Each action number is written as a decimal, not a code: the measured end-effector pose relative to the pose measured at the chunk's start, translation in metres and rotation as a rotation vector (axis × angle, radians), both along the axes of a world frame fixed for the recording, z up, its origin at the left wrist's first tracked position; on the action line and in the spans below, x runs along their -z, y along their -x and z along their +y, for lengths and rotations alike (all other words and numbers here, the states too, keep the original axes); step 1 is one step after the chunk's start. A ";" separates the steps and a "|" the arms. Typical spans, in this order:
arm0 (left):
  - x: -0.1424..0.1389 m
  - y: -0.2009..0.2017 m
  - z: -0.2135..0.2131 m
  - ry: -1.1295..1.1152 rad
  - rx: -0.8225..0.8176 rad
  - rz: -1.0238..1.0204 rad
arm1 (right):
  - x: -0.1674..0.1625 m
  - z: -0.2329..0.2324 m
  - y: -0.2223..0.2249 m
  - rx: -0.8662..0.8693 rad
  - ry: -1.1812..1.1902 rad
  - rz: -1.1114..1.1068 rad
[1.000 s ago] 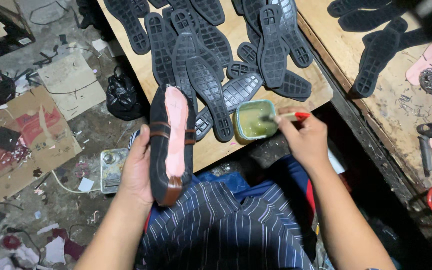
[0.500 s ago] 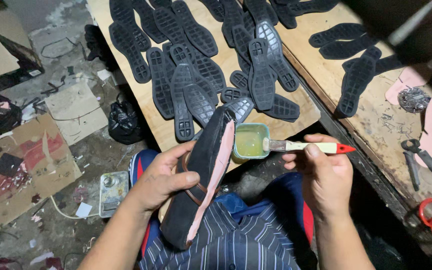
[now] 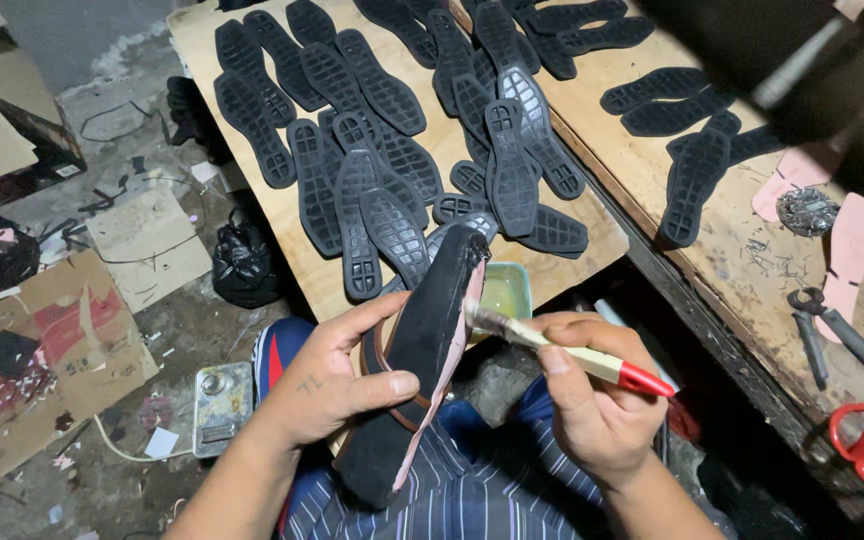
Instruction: The person holds a shoe upper with a strap in one hand and uses a brush to apply glue from a small container onto the sole edge and upper of the shoe, rotating the shoe to coat different areas, then dips the brush back into the glue container and continues brushing along the edge.
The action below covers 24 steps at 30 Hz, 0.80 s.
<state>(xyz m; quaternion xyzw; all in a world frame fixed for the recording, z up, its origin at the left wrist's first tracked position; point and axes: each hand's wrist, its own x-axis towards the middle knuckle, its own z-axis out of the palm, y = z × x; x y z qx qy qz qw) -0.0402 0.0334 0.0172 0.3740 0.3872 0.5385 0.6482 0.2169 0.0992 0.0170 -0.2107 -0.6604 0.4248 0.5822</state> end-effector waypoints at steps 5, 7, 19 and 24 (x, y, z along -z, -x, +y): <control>-0.007 0.002 -0.004 -0.005 0.020 -0.002 | 0.003 0.007 0.004 0.084 0.141 0.166; -0.010 -0.001 -0.005 -0.032 0.005 0.076 | 0.003 0.008 0.005 0.021 0.232 0.232; -0.027 -0.007 -0.007 0.031 -0.041 0.171 | -0.014 0.002 -0.003 0.109 -0.140 -0.133; -0.027 -0.004 -0.007 -0.001 -0.045 0.202 | -0.025 -0.002 -0.005 0.045 -0.181 -0.153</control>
